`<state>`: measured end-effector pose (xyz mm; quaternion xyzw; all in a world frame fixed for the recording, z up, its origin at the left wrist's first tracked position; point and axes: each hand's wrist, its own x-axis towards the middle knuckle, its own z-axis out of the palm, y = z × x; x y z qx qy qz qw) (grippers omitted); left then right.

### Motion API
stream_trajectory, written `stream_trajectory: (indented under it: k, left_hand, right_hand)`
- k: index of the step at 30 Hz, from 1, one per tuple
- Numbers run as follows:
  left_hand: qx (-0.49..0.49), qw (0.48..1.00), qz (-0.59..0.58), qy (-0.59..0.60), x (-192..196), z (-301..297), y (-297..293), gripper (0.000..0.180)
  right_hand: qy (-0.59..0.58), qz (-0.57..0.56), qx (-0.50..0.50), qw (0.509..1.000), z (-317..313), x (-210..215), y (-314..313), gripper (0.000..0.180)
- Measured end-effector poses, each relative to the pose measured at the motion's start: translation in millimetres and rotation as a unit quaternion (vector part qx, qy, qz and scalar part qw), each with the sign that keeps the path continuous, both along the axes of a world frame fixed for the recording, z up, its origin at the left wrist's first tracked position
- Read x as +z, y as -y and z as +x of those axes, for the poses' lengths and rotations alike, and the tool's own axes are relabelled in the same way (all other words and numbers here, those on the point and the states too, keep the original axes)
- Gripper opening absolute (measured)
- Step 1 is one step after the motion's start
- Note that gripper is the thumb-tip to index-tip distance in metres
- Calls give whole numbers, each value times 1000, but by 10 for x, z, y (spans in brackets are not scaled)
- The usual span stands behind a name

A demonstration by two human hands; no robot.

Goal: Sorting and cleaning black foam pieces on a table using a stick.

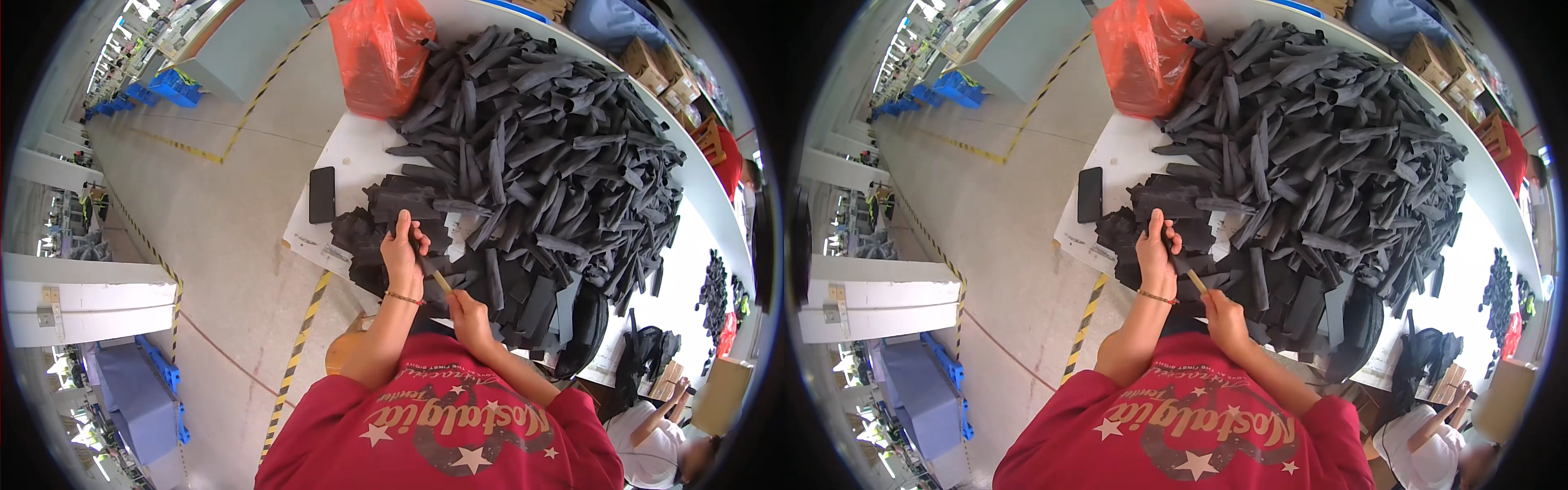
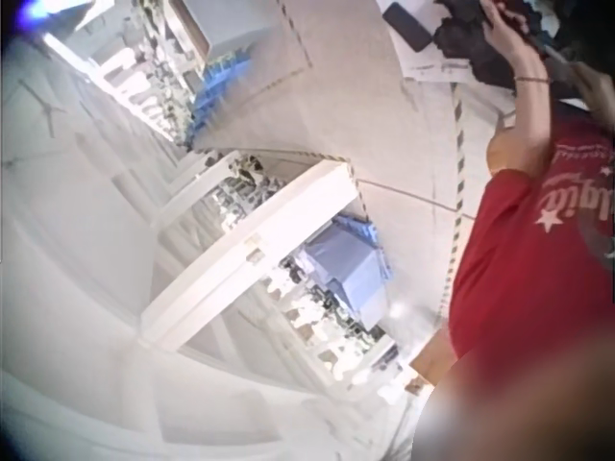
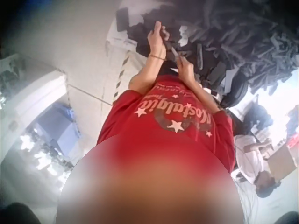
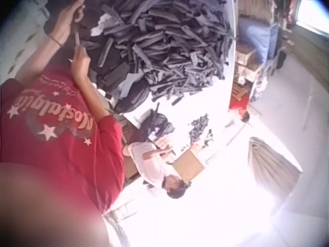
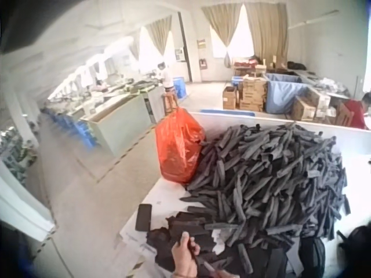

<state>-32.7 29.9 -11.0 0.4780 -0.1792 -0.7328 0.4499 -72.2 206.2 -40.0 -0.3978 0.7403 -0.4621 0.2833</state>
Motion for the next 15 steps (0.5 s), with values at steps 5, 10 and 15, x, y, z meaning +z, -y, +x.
stream_trajectory:
  k: [5, 10, 15]
  left_hand:
    - [7, 999, -38, -6, -37, 114, 248, 39]
    - [11, 999, -35, -36, -16, 16, 424, 41]
    - [66, 994, 84, -39, -267, -243, 99, 38]
  right_hand:
    - [-70, 16, 43, 997, -121, -54, -682, 12]
    - [-10, 56, 32, 998, -311, 304, -927, 20]
    - [-3, -101, -68, 993, -381, 486, 15, 40]
